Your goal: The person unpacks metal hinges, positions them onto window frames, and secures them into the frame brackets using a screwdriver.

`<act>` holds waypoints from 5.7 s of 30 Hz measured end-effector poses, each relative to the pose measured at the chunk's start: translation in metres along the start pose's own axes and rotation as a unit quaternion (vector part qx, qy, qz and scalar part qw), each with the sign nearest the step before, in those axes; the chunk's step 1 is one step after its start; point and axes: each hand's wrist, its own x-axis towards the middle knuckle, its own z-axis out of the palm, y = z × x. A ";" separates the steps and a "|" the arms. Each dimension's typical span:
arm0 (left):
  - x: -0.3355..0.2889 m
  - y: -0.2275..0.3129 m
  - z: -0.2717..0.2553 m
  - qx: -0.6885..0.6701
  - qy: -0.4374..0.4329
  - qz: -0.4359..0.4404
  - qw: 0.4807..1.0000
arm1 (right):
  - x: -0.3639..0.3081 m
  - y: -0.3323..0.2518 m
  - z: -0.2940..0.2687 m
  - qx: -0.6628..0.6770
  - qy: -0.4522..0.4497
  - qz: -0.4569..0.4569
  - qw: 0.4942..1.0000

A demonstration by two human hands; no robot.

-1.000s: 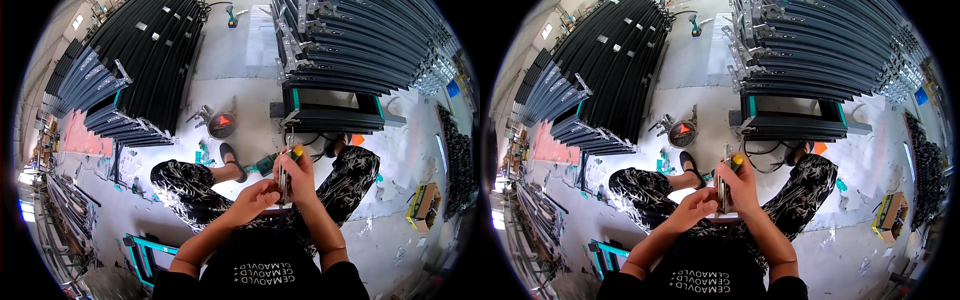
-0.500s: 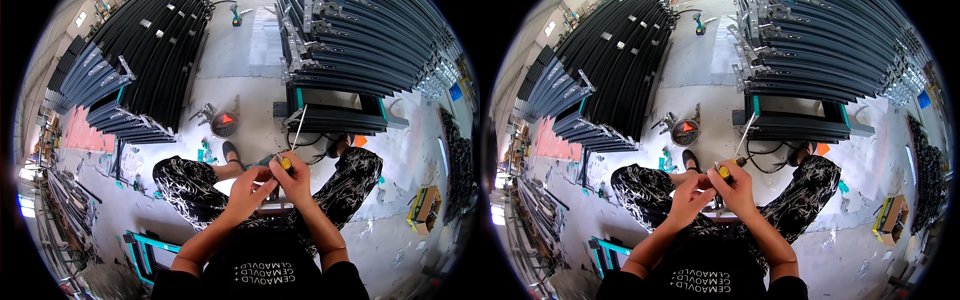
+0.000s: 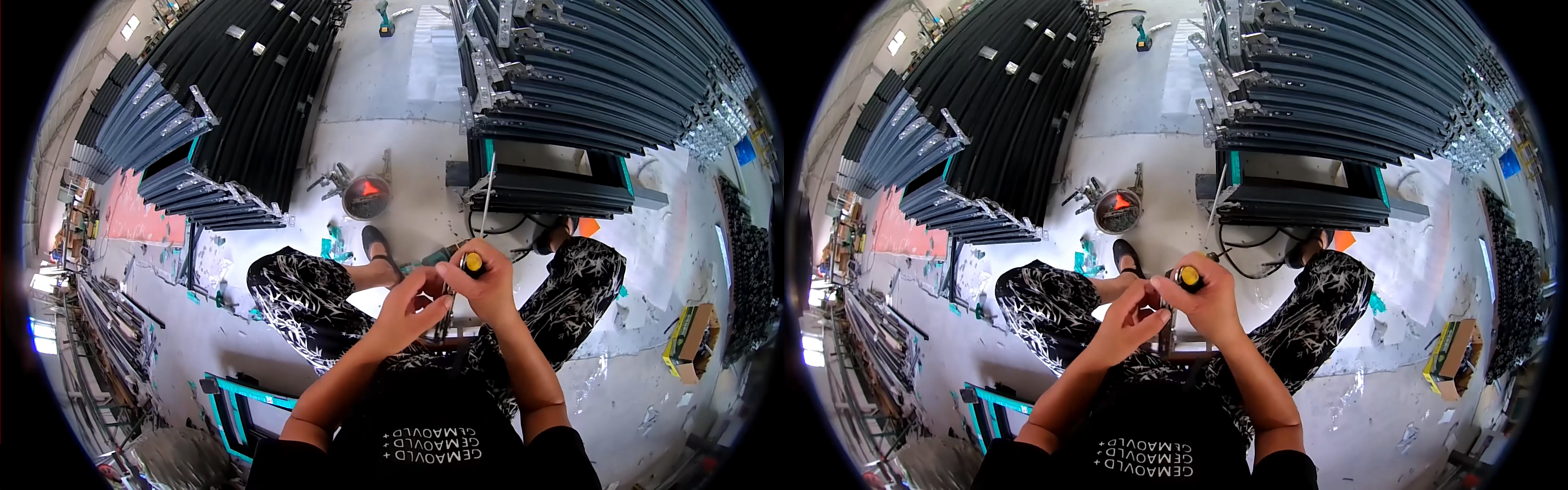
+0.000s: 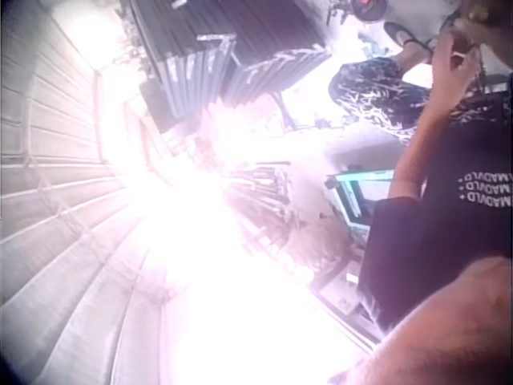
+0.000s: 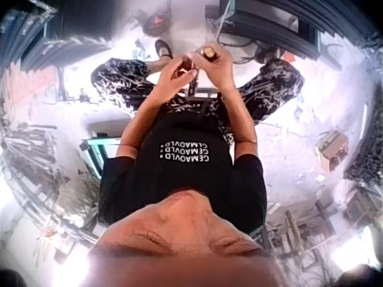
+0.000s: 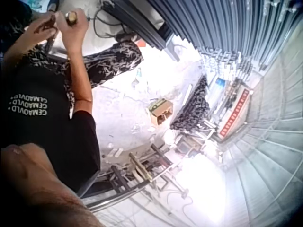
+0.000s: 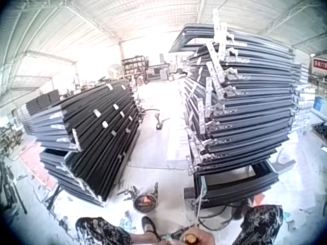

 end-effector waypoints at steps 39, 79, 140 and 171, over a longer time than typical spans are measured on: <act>0.036 -0.034 0.026 -0.312 0.055 -0.136 0.939 | -0.003 0.029 0.019 0.192 0.188 0.082 0.960; 0.006 -0.195 -0.045 0.089 0.015 -0.453 0.887 | -0.137 0.045 0.045 -0.283 -0.294 -0.286 0.867; 0.059 0.018 -0.253 0.491 -0.014 -0.046 0.870 | 0.099 -0.041 -0.052 -0.596 -0.514 0.107 0.607; 0.231 0.539 -0.240 -0.224 0.160 -0.209 0.938 | 0.255 -0.281 0.119 -0.283 -0.185 0.098 0.936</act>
